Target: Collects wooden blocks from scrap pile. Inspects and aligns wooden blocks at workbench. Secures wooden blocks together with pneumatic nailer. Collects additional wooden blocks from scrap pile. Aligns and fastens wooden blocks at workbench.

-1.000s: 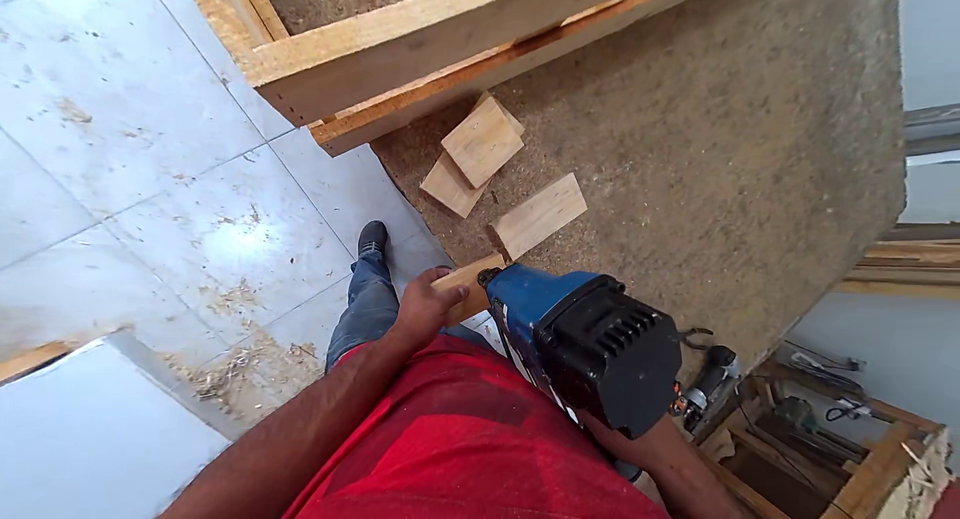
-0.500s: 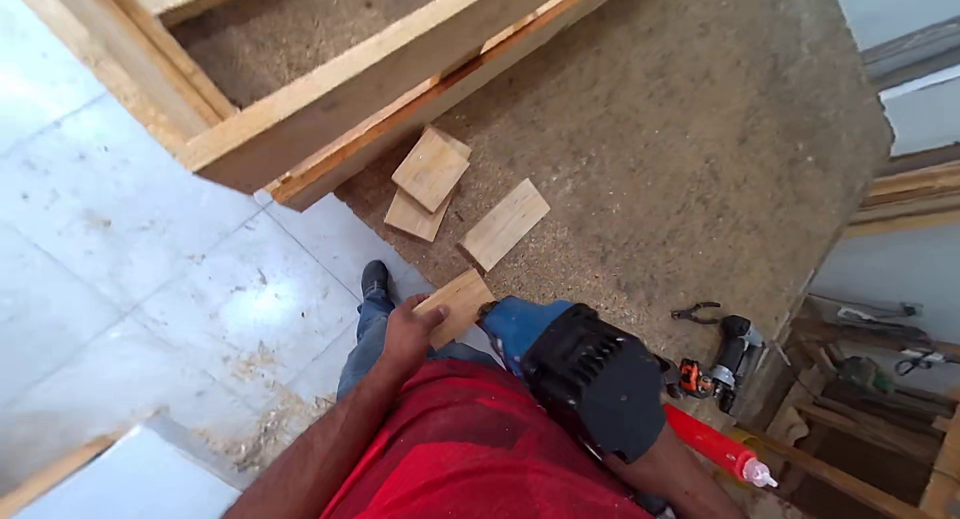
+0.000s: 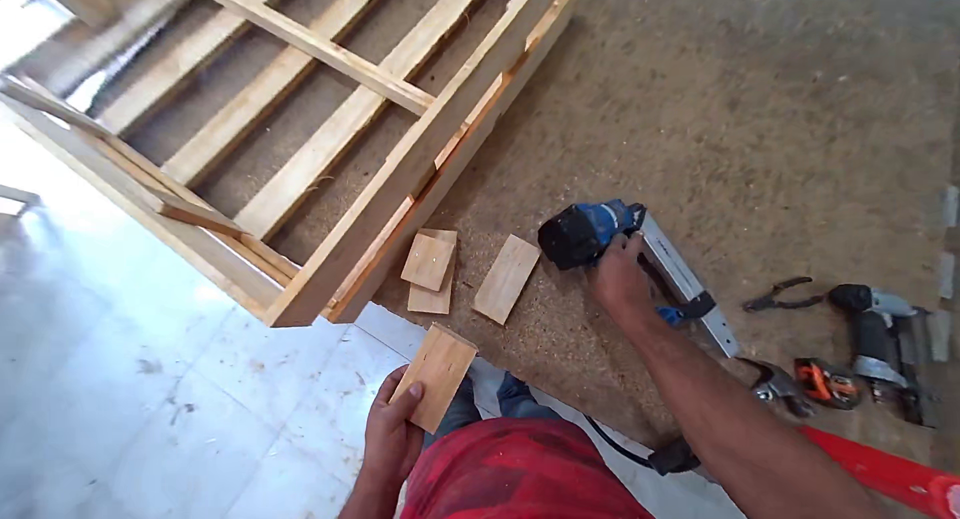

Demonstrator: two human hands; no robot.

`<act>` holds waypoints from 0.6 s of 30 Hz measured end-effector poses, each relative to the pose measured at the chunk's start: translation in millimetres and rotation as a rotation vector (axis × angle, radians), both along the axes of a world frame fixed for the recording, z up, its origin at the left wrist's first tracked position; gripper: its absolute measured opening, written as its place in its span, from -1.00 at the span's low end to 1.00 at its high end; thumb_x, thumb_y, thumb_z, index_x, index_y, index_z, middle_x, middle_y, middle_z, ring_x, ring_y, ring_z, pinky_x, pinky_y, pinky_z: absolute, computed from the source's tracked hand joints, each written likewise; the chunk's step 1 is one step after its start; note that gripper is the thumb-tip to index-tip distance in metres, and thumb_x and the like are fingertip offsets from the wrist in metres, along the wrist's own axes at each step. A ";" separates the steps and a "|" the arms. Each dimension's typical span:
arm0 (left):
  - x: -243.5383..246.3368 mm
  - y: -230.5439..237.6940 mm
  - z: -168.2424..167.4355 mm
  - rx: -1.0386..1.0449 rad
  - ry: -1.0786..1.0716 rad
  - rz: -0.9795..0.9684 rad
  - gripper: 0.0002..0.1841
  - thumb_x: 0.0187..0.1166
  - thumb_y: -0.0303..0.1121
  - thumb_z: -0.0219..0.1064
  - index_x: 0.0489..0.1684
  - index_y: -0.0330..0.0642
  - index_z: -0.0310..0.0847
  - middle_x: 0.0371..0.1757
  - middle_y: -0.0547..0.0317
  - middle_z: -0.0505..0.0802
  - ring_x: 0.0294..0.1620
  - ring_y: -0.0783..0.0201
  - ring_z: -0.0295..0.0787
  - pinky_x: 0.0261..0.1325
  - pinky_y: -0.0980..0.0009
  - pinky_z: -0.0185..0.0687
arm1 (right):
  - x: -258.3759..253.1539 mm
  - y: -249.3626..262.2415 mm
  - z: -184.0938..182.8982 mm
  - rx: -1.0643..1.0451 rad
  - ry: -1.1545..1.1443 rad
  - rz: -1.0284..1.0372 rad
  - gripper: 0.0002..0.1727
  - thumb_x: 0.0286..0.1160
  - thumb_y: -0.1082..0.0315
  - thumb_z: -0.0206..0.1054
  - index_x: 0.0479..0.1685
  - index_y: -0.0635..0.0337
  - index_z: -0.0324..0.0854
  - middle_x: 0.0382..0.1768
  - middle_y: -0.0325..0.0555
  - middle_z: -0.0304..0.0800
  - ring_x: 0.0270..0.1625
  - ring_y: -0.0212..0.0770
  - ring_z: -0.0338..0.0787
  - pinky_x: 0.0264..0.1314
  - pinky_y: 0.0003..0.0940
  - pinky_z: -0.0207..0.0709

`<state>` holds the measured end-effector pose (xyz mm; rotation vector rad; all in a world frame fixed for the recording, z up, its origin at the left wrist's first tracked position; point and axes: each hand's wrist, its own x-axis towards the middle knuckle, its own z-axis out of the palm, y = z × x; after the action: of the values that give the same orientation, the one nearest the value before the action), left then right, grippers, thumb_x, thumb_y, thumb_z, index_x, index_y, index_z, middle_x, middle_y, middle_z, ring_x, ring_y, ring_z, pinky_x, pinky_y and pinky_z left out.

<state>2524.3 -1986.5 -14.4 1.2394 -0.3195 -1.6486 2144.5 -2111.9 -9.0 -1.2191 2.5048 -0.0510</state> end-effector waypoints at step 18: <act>0.5 -193.3 -5.9 -0.023 -1.020 -0.706 -0.36 0.50 0.03 0.52 0.43 -0.23 0.59 0.15 -0.15 0.84 0.19 -0.06 0.81 0.32 -0.21 0.68 | 152.9 -24.5 -40.5 -0.081 -0.397 -0.411 0.21 0.12 -0.18 0.67 0.70 0.40 0.14 0.41 0.38 0.58 0.39 0.31 0.69 0.40 0.27 0.58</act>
<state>2524.8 -2179.8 -20.2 2.0230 -1.5296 -1.3838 2297.4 -2136.3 -49.5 -0.6228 2.3638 -0.4543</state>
